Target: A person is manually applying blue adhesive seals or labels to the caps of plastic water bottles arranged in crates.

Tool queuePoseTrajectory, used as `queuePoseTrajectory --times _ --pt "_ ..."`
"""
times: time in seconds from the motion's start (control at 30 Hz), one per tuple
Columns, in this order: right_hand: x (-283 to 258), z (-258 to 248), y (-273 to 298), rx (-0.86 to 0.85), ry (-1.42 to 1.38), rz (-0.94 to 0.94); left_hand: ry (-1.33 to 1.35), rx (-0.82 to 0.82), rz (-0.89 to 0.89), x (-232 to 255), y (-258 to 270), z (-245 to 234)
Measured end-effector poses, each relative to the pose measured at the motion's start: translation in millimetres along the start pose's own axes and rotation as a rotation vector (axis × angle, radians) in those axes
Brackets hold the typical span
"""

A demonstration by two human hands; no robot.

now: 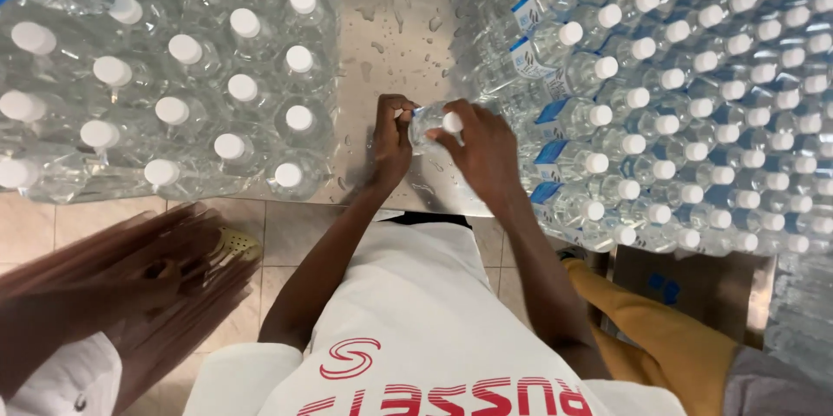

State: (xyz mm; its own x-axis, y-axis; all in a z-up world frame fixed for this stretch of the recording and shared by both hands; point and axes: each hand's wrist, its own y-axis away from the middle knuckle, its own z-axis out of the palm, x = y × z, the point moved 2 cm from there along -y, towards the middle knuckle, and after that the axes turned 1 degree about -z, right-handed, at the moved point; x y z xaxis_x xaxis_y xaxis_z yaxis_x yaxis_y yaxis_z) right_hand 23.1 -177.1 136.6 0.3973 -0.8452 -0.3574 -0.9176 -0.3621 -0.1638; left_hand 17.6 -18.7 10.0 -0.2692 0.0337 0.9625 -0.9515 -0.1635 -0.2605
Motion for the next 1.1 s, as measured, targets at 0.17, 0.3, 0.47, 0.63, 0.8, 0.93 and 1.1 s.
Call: queuePoseTrajectory --times 0.17,0.3,0.47,0.63,0.8,0.93,1.1 --pt "56.9 -16.2 -0.6 -0.016 0.137 0.039 0.066 -0.044 -0.001 -29.7 -14.0 60.5" --pt "91.7 -49.7 -4.0 -0.052 0.203 0.129 0.013 -0.102 0.074 -46.9 -30.6 119.4" --pt "122.2 -69.2 -7.5 -0.055 0.254 0.220 -0.030 -0.145 0.087 -31.9 -46.1 156.2" --pt "131.8 -69.0 -16.5 -0.051 0.275 0.206 -0.042 -0.108 0.162 -38.6 -53.6 166.1" --pt "136.2 -73.4 -16.2 -0.051 0.269 0.166 -0.041 -0.119 0.154 -36.2 -51.5 167.3" --pt "140.4 -70.7 -12.6 -0.063 0.304 0.149 0.027 -0.123 0.181 -35.3 -50.0 163.7" --pt "121.1 -75.9 -3.8 -0.064 0.370 0.153 0.158 -0.019 0.018 -36.7 -26.5 155.3"
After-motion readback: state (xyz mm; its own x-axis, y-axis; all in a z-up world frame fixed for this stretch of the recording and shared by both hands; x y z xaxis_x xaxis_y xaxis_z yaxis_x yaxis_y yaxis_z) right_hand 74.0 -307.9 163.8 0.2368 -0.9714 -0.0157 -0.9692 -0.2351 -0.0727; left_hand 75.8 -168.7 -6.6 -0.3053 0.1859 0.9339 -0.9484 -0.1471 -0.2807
